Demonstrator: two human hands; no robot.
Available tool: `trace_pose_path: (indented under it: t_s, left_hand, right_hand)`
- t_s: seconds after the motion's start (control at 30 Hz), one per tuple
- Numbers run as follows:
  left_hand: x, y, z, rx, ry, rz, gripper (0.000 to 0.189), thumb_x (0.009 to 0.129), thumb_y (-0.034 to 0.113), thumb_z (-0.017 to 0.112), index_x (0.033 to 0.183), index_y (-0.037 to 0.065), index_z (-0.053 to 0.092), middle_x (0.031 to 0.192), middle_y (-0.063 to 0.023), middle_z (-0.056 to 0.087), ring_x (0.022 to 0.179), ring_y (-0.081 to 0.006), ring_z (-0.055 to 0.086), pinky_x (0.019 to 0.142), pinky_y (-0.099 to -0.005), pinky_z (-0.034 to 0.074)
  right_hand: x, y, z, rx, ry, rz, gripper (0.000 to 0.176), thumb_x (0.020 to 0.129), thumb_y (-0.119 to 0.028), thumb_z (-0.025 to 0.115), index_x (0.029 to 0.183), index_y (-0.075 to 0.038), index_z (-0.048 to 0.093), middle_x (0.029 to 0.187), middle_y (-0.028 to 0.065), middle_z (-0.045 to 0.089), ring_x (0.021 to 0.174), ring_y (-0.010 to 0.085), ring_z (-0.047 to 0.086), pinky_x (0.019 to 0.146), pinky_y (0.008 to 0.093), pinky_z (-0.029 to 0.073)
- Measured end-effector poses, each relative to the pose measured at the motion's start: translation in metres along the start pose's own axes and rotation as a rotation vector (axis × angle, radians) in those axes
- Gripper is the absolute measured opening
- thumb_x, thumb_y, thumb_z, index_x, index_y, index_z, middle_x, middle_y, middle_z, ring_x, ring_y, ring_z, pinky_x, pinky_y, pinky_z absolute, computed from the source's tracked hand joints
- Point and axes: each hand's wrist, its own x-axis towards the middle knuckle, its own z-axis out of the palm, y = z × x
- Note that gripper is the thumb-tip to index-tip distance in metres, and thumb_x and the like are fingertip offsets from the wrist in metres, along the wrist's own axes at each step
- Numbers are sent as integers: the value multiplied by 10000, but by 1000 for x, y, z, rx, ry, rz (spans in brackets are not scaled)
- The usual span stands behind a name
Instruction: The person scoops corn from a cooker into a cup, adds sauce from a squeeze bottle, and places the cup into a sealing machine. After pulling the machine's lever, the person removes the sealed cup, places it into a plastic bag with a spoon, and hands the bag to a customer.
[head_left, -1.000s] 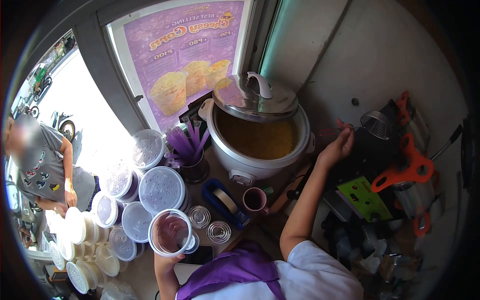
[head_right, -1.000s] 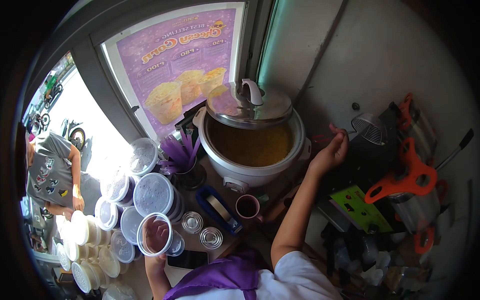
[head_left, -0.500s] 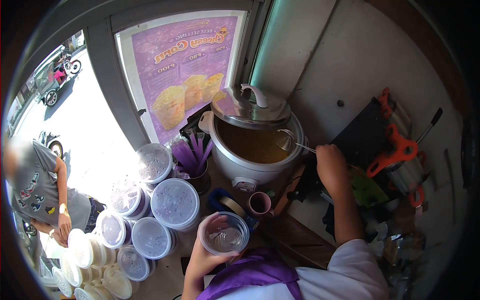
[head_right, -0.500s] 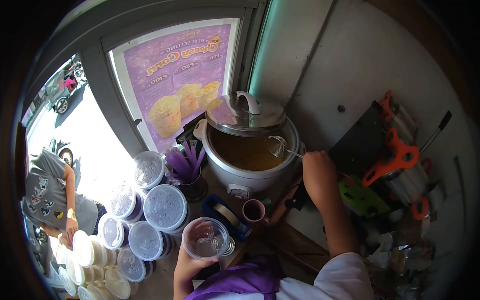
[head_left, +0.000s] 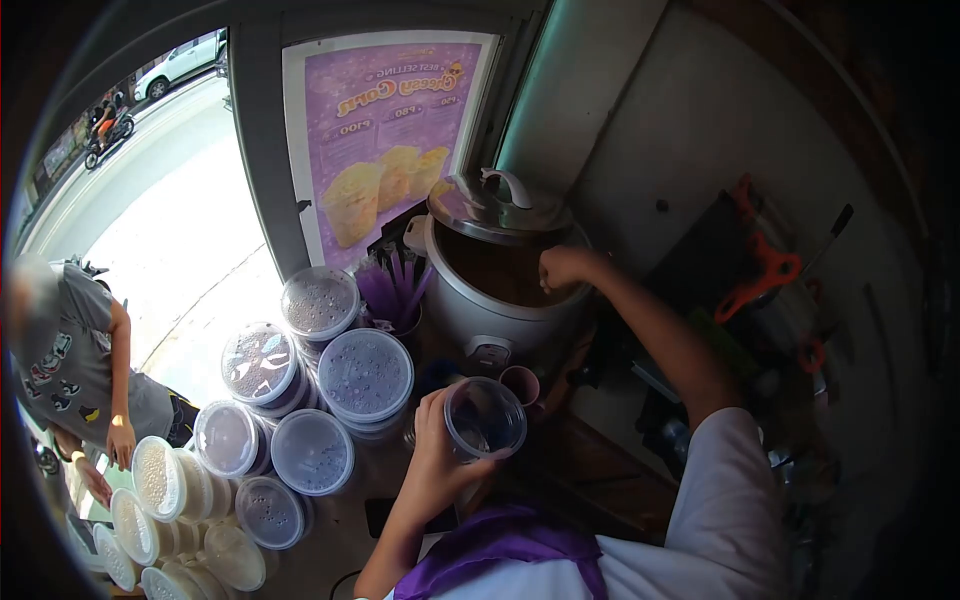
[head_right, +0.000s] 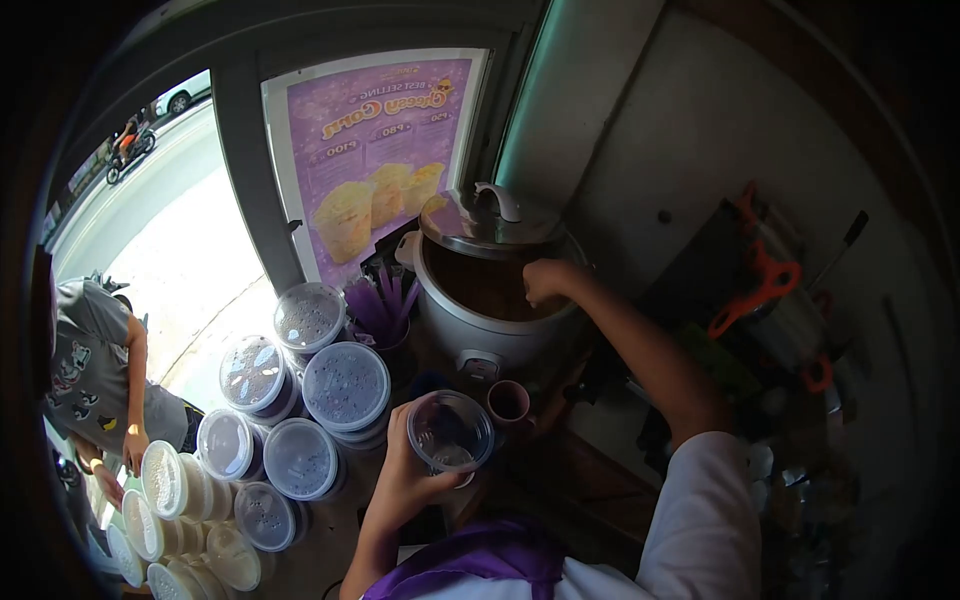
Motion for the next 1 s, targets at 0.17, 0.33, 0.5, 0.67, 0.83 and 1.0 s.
trace_pose_path:
  t_s: [0.17, 0.33, 0.5, 0.67, 0.83, 1.0]
  left_hand:
    - [22, 8, 5, 121, 126, 51, 887, 605, 159, 850, 1373, 41, 423, 1239, -130, 490, 1210, -304, 457, 1047, -407, 369]
    - [65, 8, 14, 379, 269, 182, 881, 611, 191, 842, 1363, 21, 415, 1249, -179, 489, 1158, -393, 449, 1003, -462, 380]
    - [115, 5, 26, 585, 371, 225, 894, 577, 238, 878, 1334, 32, 448, 1233, -156, 515, 1128, -375, 475, 953, -472, 398]
    - [165, 5, 37, 738, 326, 210, 912, 579, 317, 872, 1346, 57, 451, 1244, -140, 521, 1167, -374, 456, 957, -499, 372]
    - [207, -6, 49, 911, 261, 247, 676, 737, 249, 731, 1331, 61, 469, 1242, -155, 524, 1214, -403, 432, 977, -543, 359]
    - [224, -23, 60, 1055, 285, 371, 475, 750, 110, 612, 1214, 46, 534, 1126, -136, 569, 1094, -339, 499, 852, -453, 378]
  right_hand:
    - [-35, 13, 3, 575, -37, 137, 239, 902, -214, 590, 898, -9, 713, 656, 40, 602, 553, 99, 525, 527, 290, 449]
    - [-83, 15, 11, 995, -42, 300, 208, 933, -175, 560, 959, 5, 662, 650, -6, 515, 523, 58, 450, 482, 221, 393]
    - [-111, 20, 36, 1335, -67, 244, 162, 942, -122, 523, 1032, -5, 590, 689, -5, 495, 540, 60, 462, 474, 223, 388]
    - [-132, 22, 41, 1583, -75, 156, 173, 945, -77, 494, 1095, -9, 549, 742, 14, 508, 528, 71, 440, 465, 224, 359]
    - [-142, 24, 56, 1654, -110, 101, 161, 957, -76, 493, 1093, -10, 546, 757, 17, 520, 530, 71, 447, 463, 220, 355]
    - [-158, 22, 57, 1611, -58, 112, 214, 937, -56, 487, 1135, -2, 546, 772, 24, 537, 514, 60, 436, 467, 221, 358]
